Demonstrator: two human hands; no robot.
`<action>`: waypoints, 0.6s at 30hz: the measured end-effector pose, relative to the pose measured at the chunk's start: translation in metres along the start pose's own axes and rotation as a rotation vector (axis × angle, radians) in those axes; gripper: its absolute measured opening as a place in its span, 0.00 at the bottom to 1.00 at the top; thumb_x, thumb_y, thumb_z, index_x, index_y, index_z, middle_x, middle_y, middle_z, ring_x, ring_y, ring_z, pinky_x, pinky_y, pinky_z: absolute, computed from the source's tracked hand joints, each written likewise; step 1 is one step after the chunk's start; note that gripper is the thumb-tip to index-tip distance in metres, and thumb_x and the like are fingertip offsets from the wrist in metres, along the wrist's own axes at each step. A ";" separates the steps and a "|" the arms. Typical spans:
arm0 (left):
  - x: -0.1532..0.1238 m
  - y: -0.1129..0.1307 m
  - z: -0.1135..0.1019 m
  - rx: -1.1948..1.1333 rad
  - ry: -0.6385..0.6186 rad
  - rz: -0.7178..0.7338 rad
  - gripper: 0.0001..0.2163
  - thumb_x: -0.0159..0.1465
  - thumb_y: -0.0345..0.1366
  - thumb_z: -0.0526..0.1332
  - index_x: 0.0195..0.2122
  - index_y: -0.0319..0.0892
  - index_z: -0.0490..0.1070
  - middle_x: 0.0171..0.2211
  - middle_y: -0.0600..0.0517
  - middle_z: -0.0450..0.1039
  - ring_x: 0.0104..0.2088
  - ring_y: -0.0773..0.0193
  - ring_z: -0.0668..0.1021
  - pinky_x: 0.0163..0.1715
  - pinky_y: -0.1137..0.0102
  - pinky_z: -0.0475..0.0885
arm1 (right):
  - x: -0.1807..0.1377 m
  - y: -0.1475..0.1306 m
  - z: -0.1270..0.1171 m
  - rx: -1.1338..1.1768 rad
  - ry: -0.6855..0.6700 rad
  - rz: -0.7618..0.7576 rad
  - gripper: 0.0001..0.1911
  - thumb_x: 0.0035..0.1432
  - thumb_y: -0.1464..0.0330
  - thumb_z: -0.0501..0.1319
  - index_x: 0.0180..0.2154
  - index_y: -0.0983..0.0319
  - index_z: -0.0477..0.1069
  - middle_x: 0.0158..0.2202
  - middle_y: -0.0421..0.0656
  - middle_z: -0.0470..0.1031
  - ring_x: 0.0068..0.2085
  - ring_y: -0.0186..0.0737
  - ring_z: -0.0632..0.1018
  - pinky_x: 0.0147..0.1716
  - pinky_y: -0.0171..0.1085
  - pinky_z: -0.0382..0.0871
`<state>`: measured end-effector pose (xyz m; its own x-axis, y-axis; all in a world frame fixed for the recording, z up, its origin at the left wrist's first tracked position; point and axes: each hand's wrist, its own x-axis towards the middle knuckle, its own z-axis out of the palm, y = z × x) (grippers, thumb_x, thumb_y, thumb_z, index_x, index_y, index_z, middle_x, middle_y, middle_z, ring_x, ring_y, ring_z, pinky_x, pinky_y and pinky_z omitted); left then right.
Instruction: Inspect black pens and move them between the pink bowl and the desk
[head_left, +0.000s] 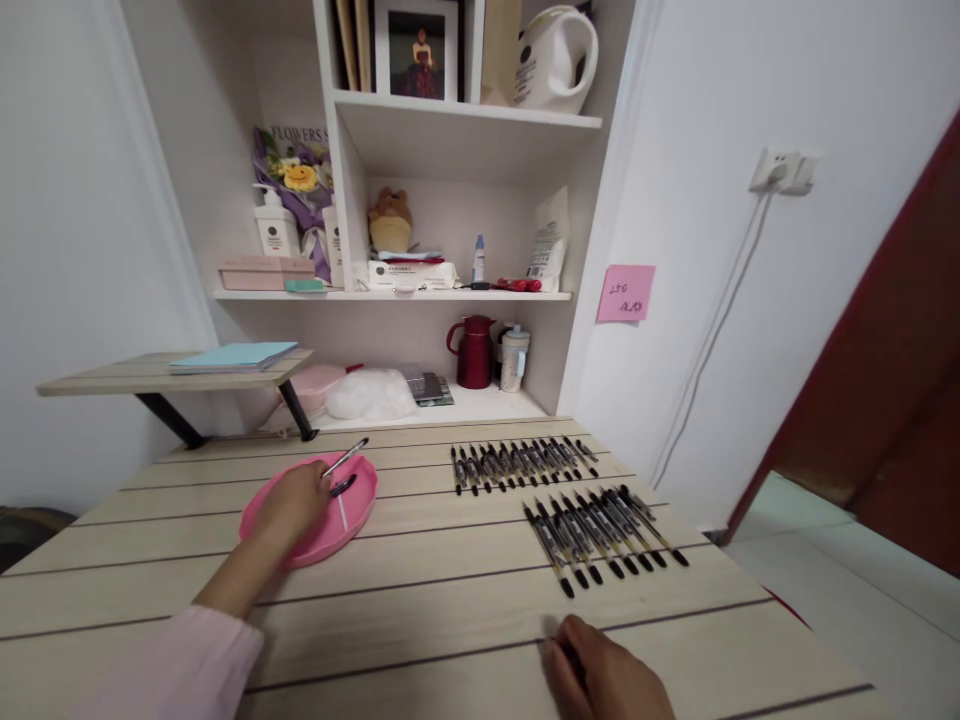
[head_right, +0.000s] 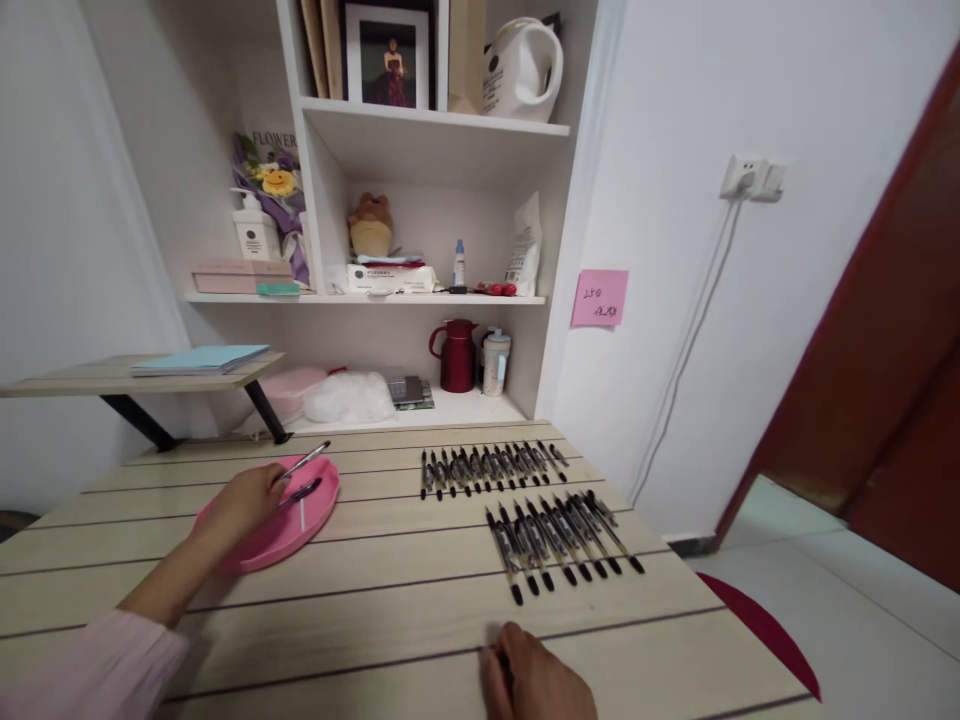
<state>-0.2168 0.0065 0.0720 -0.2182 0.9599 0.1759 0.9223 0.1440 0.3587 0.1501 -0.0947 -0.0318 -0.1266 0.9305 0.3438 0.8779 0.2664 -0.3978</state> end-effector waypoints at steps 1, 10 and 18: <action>-0.010 0.018 0.003 -0.108 -0.017 0.049 0.13 0.60 0.38 0.48 0.36 0.39 0.69 0.31 0.46 0.73 0.29 0.61 0.74 0.27 0.71 0.64 | 0.006 -0.007 -0.007 0.075 -0.026 0.015 0.12 0.56 0.63 0.51 0.23 0.58 0.63 0.19 0.38 0.71 0.21 0.36 0.73 0.20 0.32 0.55; -0.107 0.155 0.097 -1.470 -0.484 -0.113 0.20 0.52 0.52 0.58 0.37 0.42 0.64 0.15 0.61 0.60 0.09 0.77 0.56 0.09 0.79 0.49 | 0.096 -0.093 -0.012 1.239 0.039 0.308 0.18 0.52 0.52 0.54 0.28 0.61 0.64 0.23 0.39 0.71 0.23 0.33 0.71 0.22 0.32 0.64; -0.104 0.141 0.121 -1.507 -0.598 -0.297 0.29 0.47 0.52 0.63 0.46 0.43 0.61 0.14 0.62 0.60 0.09 0.79 0.49 0.08 0.80 0.44 | 0.102 -0.091 0.031 1.458 -0.038 0.515 0.19 0.49 0.52 0.56 0.22 0.59 0.56 0.12 0.30 0.60 0.07 0.24 0.56 0.05 0.26 0.43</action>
<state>-0.0258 -0.0442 -0.0066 0.1565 0.9454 -0.2860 -0.3259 0.3228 0.8886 0.0429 -0.0167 0.0131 0.0067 0.9952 -0.0981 -0.3645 -0.0889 -0.9269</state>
